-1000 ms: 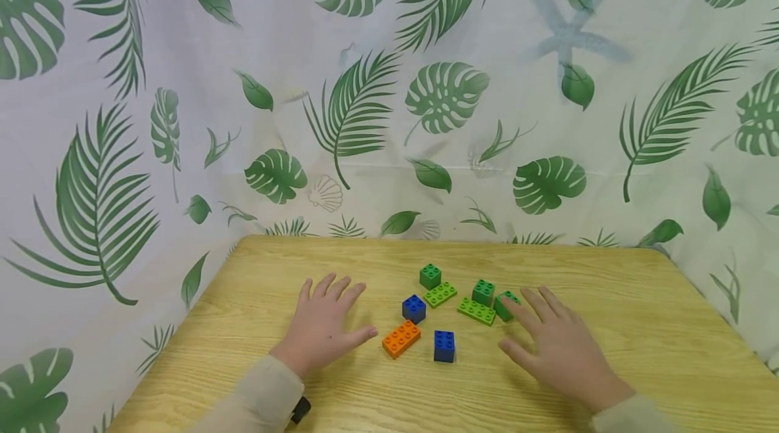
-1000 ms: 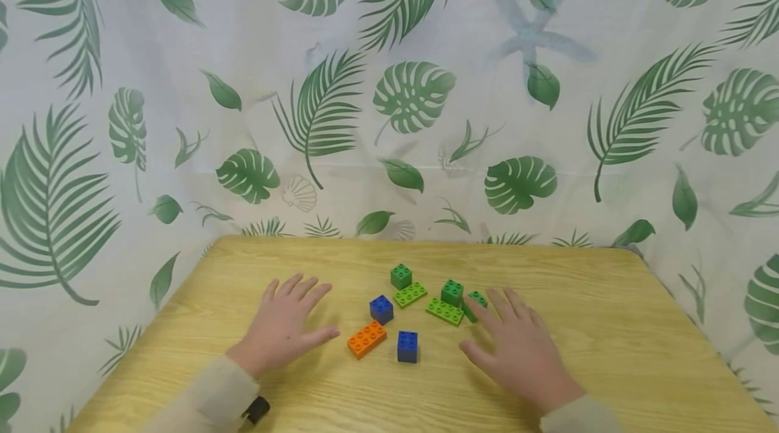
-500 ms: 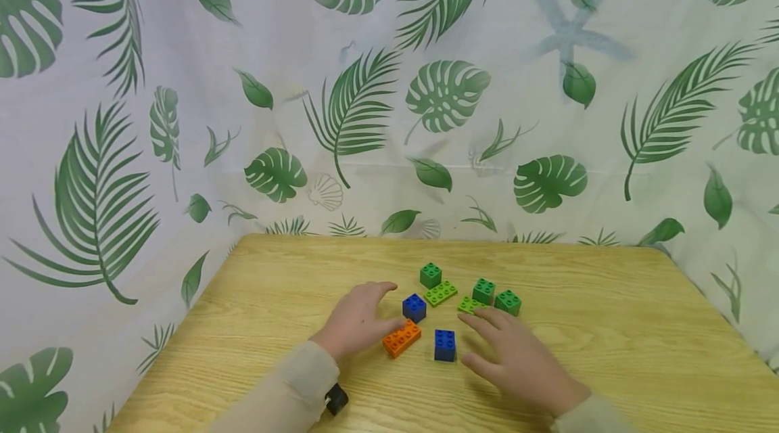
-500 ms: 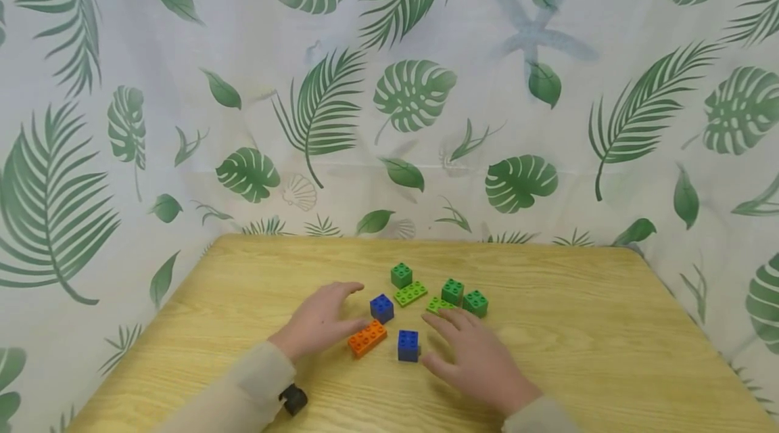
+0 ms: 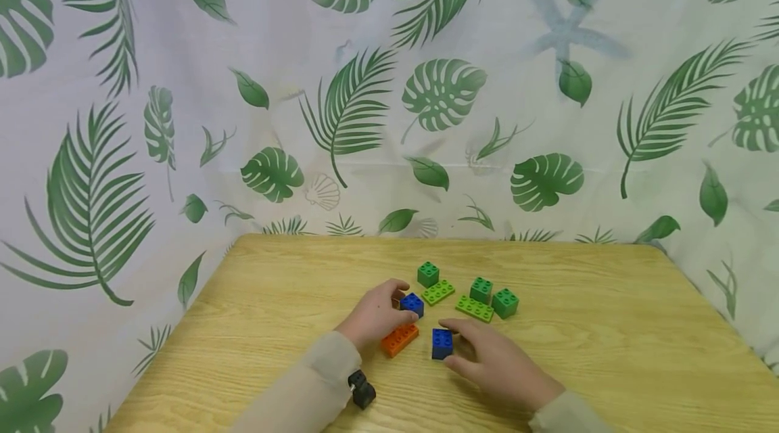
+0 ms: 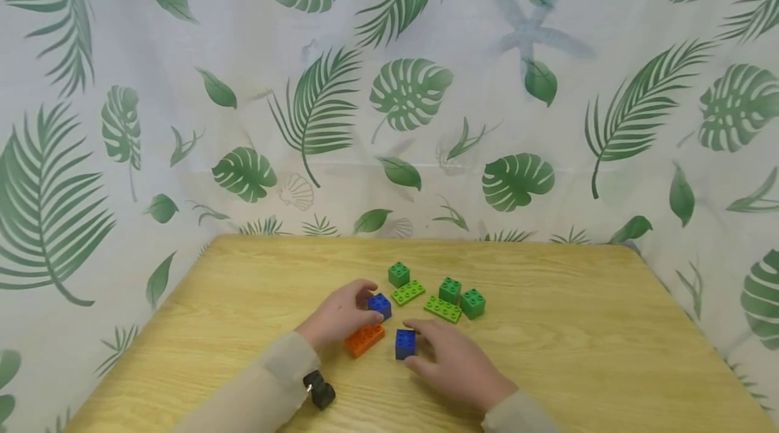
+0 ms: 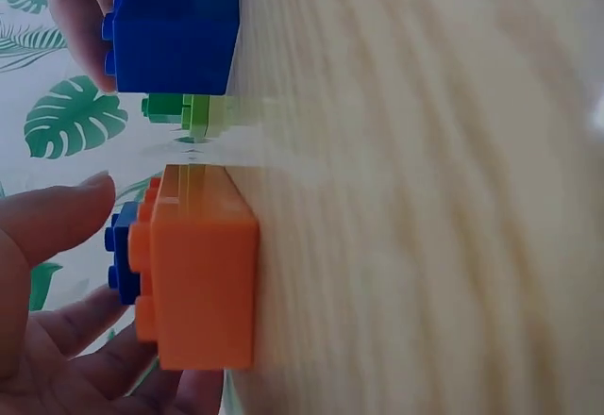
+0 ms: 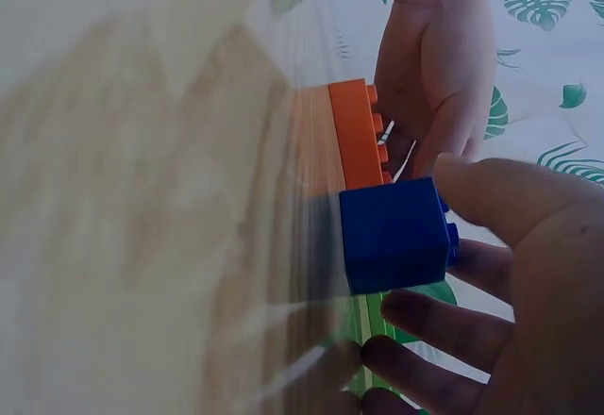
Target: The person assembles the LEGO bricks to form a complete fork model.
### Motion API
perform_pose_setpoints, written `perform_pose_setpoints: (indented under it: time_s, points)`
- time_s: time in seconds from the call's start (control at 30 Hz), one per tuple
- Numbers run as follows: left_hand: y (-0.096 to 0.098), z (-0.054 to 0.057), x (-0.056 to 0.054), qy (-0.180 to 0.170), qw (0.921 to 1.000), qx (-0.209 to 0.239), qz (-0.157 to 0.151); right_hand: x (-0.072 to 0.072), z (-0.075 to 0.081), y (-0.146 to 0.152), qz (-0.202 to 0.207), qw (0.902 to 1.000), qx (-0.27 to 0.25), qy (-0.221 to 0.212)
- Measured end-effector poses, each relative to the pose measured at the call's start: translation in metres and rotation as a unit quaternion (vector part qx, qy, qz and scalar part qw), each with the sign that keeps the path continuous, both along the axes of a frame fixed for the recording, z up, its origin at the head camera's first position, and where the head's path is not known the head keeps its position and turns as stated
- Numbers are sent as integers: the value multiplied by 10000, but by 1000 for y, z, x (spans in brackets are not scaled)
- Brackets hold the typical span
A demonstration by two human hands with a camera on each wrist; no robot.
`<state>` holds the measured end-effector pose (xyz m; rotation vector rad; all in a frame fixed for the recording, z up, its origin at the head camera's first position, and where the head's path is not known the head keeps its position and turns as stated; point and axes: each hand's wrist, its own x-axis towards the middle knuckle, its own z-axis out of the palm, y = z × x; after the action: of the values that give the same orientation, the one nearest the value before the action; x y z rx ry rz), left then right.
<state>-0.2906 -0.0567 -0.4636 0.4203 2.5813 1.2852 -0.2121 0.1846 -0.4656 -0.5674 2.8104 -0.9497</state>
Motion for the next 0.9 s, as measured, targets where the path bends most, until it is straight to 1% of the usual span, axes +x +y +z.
perform_pose_setpoints:
  time_s: [0.17, 0.33, 0.43, 0.53, 0.63, 0.73, 0.9]
  points:
    - [4, -4, -4, -247, 9995, 148, 140, -4, -8, -2, 203, 9997, -82, 135]
    - [3, -6, -7, -252, 9993, 62, 251, -8, -13, -2, 223, 9995, -160, 151]
    - [3, -5, -9, -233, 9995, 44, 210, -9, -14, -1, 209, 9995, -207, 142]
    - [5, -4, -9, -171, 9998, 56, 95, -9, -14, -1, 164, 9995, -249, 117]
    - [7, -2, -8, -97, 9999, 85, 2, -8, -13, -2, 67, 9995, -286, 86]
    - [9, 0, -4, -6, 9999, 144, -73, -7, -13, -2, -128, 9993, -331, 67]
    - [13, 5, 8, 289, 9994, 150, -139, -6, -13, 0, -620, 9971, -443, 62]
